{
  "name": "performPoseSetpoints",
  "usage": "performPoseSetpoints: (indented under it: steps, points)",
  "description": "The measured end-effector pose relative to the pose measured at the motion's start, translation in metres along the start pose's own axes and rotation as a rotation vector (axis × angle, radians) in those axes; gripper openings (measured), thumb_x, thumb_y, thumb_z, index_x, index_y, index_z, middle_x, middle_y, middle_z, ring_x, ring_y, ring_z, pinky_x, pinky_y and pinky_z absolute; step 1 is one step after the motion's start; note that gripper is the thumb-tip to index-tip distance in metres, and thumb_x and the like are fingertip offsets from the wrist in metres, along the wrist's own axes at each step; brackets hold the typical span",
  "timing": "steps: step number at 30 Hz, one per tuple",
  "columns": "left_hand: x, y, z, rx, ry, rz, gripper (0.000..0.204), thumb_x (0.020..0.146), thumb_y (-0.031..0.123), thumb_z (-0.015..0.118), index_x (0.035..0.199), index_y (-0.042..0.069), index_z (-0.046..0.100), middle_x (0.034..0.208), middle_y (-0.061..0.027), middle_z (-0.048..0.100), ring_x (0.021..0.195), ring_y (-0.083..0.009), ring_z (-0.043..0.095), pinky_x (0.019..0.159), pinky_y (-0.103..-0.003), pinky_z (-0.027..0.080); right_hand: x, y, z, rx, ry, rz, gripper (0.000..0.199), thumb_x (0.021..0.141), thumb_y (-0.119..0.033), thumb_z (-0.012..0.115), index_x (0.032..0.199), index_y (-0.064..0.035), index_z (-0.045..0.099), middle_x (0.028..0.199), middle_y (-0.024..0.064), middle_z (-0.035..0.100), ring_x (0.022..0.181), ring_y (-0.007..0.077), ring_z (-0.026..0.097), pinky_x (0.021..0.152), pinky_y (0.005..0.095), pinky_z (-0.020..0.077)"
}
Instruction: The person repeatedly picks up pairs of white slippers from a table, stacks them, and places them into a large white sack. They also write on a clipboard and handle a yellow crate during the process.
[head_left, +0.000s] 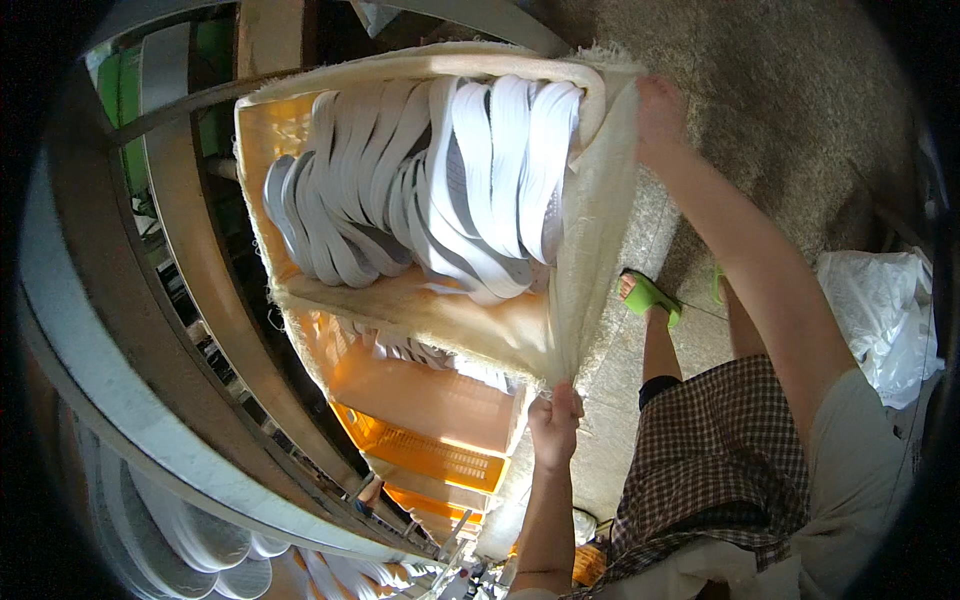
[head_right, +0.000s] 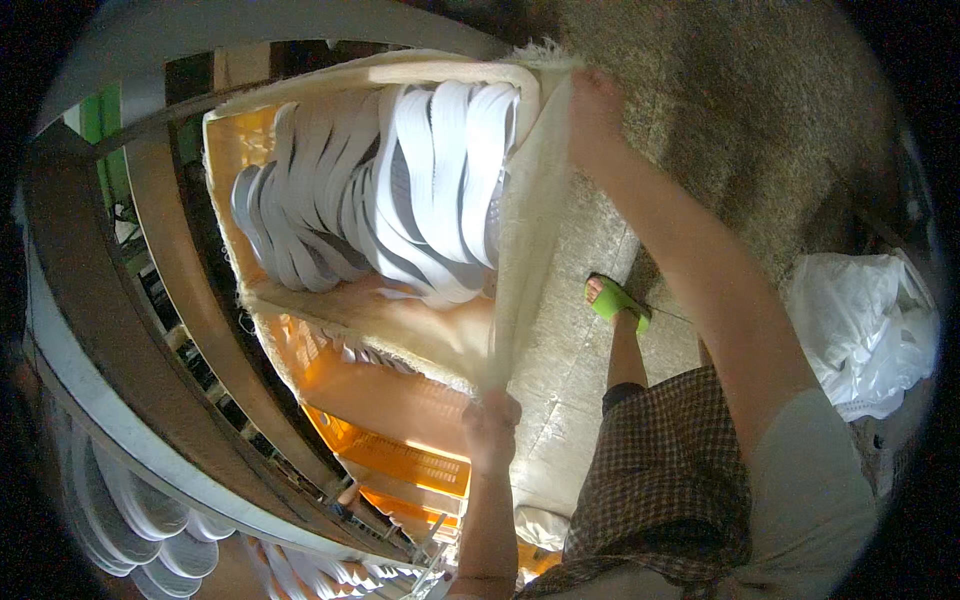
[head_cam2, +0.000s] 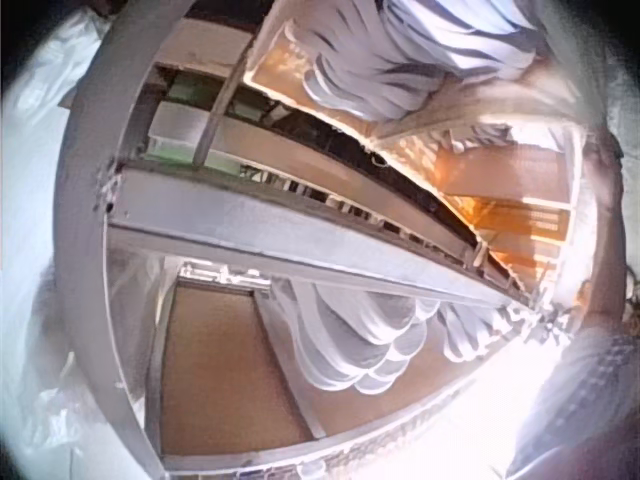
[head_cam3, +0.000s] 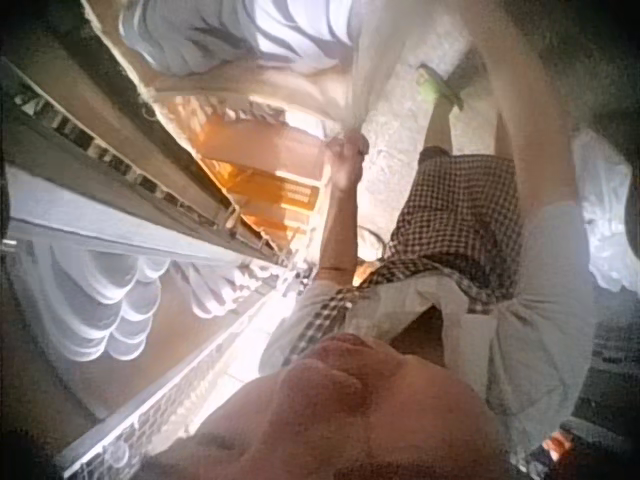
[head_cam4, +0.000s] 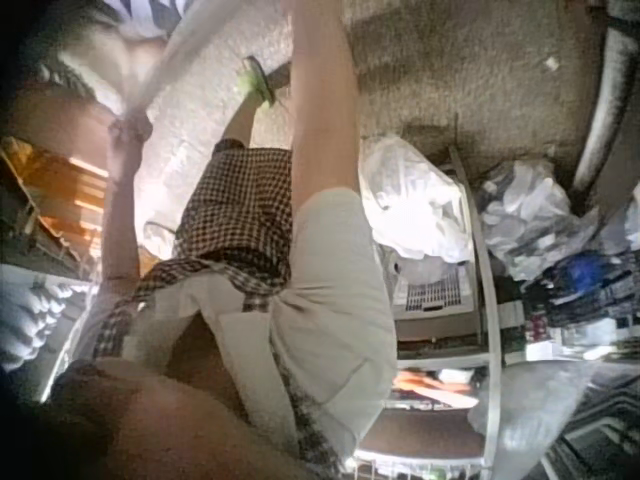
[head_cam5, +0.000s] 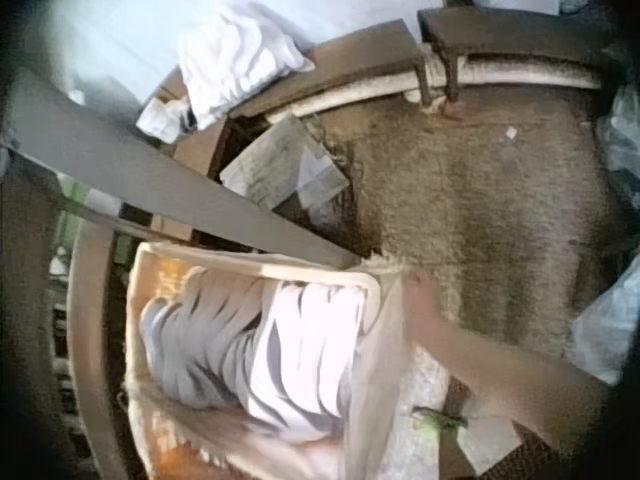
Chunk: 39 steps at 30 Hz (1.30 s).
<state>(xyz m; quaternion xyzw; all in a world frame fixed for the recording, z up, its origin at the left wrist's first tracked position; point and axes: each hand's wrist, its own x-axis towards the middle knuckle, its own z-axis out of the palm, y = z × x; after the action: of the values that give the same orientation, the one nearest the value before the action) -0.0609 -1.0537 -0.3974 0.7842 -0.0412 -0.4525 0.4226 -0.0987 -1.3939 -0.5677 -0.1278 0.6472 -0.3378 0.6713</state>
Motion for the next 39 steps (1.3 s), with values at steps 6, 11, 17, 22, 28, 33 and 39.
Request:
performPoseSetpoints:
  steps: [6, 11, 17, 22, 28, 33, 39]
  points:
    - [0.022, -0.018, -0.019, 0.018, 0.107, -0.222, 0.031, 0.094, 0.032, 0.047, 0.092, 0.002, 0.055, 0.082, -0.0091, 0.059, 0.075, -0.0191, 0.055, 0.067, -0.030, 0.043, -0.130, -0.072, -0.048, -0.245, -0.589, -0.555, 0.018, 0.091, -0.020, 0.049, 0.080, -0.0059, 0.053, 0.069, 0.0008, 0.052, 0.063, 0.0113, 0.049, 0.058, 0.0232, 0.0412]
    - [0.061, -0.014, -0.046, -0.621, 0.074, -0.393, 0.059, 0.089, 0.046, 0.048, 0.130, 0.005, 0.038, 0.116, -0.0092, 0.052, 0.101, -0.0238, 0.052, 0.085, -0.036, 0.042, -0.237, -0.082, -0.065, -0.335, -0.980, -0.467, 0.011, 0.085, -0.015, 0.052, 0.081, -0.0041, 0.053, 0.068, 0.0081, 0.050, 0.059, 0.0184, 0.052, 0.051, 0.0316, 0.0411]
    - [0.032, 0.050, -0.064, -0.311, 0.179, -0.004, 0.057, 0.086, 0.033, 0.052, 0.130, 0.000, 0.037, 0.116, -0.0107, 0.052, 0.101, -0.0230, 0.052, 0.087, -0.036, 0.042, -0.295, -0.116, -0.055, -0.205, -1.208, -0.587, 0.016, 0.089, -0.013, 0.054, 0.077, -0.0033, 0.052, 0.063, 0.0086, 0.047, 0.051, 0.0200, 0.051, 0.047, 0.0329, 0.0385]
    - [-0.086, 0.134, -0.095, 0.206, 0.263, 0.269, 0.057, 0.084, 0.023, 0.054, 0.130, -0.004, 0.035, 0.117, -0.0128, 0.051, 0.102, -0.0232, 0.051, 0.089, -0.036, 0.042, -0.211, -0.122, -0.067, -0.375, -1.046, -0.523, 0.020, 0.087, -0.021, 0.056, 0.081, -0.0016, 0.054, 0.064, 0.0073, 0.052, 0.056, 0.0105, 0.051, 0.048, 0.0272, 0.0406]
    - [-0.098, 0.046, -0.107, 0.144, 0.296, -0.087, 0.050, 0.079, 0.017, 0.064, 0.123, 0.003, 0.044, 0.109, -0.0099, 0.056, 0.092, -0.0229, 0.056, 0.080, -0.037, 0.047, -0.132, -0.067, -0.038, -0.668, -0.815, -0.487, 0.018, 0.085, -0.016, 0.056, 0.093, 0.0003, 0.058, 0.078, 0.0142, 0.060, 0.070, 0.0274, 0.060, 0.065, 0.0336, 0.0470]
    - [0.004, -0.018, -0.206, 0.971, 0.005, -0.331, 0.049, 0.089, 0.039, 0.050, 0.111, -0.005, 0.052, 0.106, -0.0177, 0.057, 0.100, -0.0237, 0.053, 0.087, -0.039, 0.042, -0.116, -0.036, 0.016, -0.330, -0.631, -1.085, 0.011, 0.086, -0.008, 0.049, 0.089, 0.0008, 0.056, 0.081, 0.0100, 0.062, 0.075, 0.0231, 0.060, 0.070, 0.0306, 0.0473]
    - [0.234, 0.075, -0.330, 0.636, 0.924, 0.461, 0.053, 0.085, 0.030, 0.062, 0.113, -0.008, 0.038, 0.110, -0.0190, 0.046, 0.097, -0.0297, 0.050, 0.088, -0.039, 0.043, -0.108, 0.012, 0.009, 0.194, -0.705, -0.187, 0.023, 0.083, 0.003, 0.042, 0.098, -0.0033, 0.058, 0.095, 0.0072, 0.060, 0.081, 0.0125, 0.056, 0.072, 0.0291, 0.0449]
